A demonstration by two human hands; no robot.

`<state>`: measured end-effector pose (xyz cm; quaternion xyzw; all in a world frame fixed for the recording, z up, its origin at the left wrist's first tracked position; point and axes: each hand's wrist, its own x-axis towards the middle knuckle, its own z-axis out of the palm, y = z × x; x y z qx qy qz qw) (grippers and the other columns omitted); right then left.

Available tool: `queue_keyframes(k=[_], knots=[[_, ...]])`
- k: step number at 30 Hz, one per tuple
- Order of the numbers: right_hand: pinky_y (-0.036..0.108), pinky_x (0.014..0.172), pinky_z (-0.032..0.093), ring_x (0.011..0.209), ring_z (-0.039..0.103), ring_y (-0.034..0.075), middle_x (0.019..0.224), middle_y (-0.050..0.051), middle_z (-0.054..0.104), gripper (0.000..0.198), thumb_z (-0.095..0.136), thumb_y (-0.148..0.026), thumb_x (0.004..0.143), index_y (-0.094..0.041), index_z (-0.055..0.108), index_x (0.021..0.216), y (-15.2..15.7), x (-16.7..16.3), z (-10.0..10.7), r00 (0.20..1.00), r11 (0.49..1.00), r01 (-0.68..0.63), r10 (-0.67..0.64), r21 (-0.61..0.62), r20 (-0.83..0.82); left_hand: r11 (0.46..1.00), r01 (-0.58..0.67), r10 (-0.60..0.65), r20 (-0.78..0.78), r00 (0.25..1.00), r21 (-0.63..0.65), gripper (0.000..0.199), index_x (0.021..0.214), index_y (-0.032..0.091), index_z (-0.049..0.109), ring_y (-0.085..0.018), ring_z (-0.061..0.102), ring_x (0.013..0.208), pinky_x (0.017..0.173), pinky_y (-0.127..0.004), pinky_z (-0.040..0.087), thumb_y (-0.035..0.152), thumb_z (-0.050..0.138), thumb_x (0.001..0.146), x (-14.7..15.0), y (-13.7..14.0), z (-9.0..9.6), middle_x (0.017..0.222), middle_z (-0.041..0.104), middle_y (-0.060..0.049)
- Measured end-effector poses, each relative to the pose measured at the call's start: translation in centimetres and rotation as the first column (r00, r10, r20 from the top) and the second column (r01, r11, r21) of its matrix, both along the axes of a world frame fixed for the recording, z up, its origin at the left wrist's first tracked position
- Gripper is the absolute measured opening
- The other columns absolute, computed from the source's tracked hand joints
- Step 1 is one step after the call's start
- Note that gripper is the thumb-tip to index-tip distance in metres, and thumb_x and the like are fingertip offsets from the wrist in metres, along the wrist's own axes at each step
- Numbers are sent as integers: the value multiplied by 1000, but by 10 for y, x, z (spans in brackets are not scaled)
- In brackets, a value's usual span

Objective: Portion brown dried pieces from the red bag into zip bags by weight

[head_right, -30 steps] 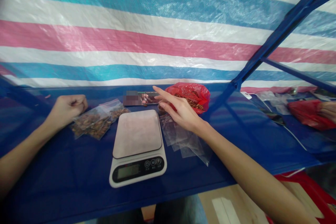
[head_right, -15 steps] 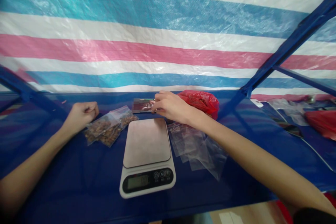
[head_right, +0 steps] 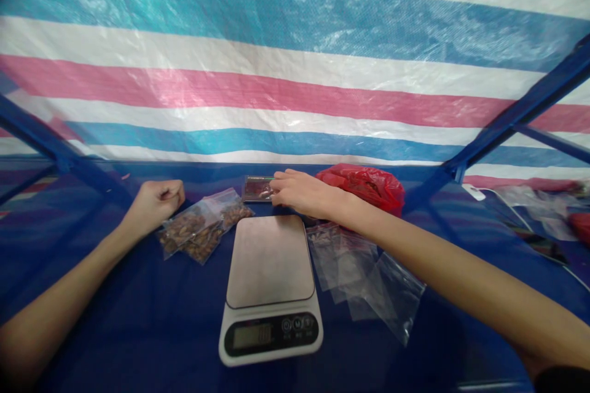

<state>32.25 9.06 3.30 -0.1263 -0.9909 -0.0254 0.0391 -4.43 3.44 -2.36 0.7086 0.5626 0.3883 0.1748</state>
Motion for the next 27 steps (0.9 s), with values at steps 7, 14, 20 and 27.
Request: queue_keyframes(k=[7,14,20,27], knots=[[39,80,38,96,56,25,101,10,74,17,66,-11,102,-17,79,94,0,0,-5,1000,1000,-3,3,26,-7,1000,14,-14,3,1000,9,21,55,24,29,-13,44,52,54,-28,32,17,48,62,1,-1,1,50,52,1],[36,80,43,86,58,22,87,6,72,21,64,-29,108,-19,80,99,-3,29,27,969,993,51,-74,-104,-236,1000,5,-5,-12,1000,2,20,54,24,31,-13,44,52,54,-27,31,17,48,61,0,-1,0,50,51,1],[35,84,49,89,66,22,94,7,76,16,71,-31,104,-21,82,102,-22,70,34,920,963,158,-224,-218,-323,999,21,-20,-32,999,35,18,55,24,32,-12,42,51,54,-27,30,18,47,63,-2,1,-4,49,49,2],[36,88,55,95,71,22,100,6,80,13,73,-29,102,-25,85,106,-51,82,17,871,912,197,-332,-360,-363,999,1,0,-43,999,38,21,56,24,28,-12,43,52,55,-26,31,18,47,62,-4,1,-4,50,48,3]])
